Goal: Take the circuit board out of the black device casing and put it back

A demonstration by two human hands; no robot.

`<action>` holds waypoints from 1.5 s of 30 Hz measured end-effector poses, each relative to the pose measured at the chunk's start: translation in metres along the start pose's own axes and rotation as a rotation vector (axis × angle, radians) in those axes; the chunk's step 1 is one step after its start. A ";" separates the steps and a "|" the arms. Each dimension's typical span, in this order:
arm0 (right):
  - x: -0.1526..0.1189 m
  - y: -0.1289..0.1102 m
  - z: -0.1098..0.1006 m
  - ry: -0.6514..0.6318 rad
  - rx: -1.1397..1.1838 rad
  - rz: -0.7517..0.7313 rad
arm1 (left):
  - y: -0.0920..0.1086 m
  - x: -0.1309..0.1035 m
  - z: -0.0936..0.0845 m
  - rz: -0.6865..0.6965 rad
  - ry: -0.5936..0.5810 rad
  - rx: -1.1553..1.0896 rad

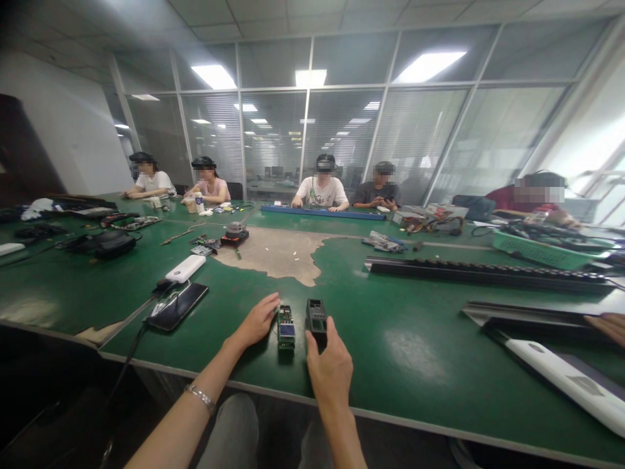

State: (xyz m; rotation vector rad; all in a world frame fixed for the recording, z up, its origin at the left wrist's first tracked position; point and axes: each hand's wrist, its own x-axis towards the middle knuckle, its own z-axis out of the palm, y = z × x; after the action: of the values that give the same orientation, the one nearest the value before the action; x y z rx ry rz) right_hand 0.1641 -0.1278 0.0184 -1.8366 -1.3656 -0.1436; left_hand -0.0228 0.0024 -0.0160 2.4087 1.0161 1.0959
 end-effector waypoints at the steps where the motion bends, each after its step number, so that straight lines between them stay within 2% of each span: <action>1: -0.002 0.002 0.002 -0.005 -0.004 -0.005 | 0.000 0.000 0.000 0.002 -0.003 0.005; 7: -0.007 0.011 0.011 -0.034 -0.012 -0.007 | 0.003 0.001 -0.002 -0.001 -0.030 0.010; 12: -0.010 0.015 0.014 0.006 0.006 -0.070 | 0.004 0.001 -0.003 0.009 -0.034 0.010; 22: -0.011 0.011 0.013 0.026 0.013 -0.081 | 0.006 0.001 -0.004 0.020 -0.042 0.014; 27: -0.007 0.011 0.012 -0.024 -0.029 -0.073 | 0.006 0.001 -0.004 0.012 -0.041 0.018; 30: -0.004 0.002 0.005 -0.024 -0.021 -0.039 | 0.005 0.001 -0.004 0.001 -0.039 0.000; 35: -0.002 -0.028 -0.006 -0.012 0.071 -0.046 | 0.001 0.000 -0.001 -0.008 -0.017 -0.040; 40: -0.003 -0.052 0.002 -0.032 0.094 -0.117 | 0.001 -0.001 -0.001 -0.012 -0.005 -0.074; 45: -0.005 -0.064 0.010 -0.061 0.038 -0.156 | 0.002 0.000 -0.002 0.006 0.033 -0.146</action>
State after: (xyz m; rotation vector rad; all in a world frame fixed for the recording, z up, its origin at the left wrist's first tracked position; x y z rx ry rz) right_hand 0.1045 -0.1204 0.0433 -1.7153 -1.5438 -0.1422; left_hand -0.0229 0.0012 -0.0135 2.2869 0.9066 1.1727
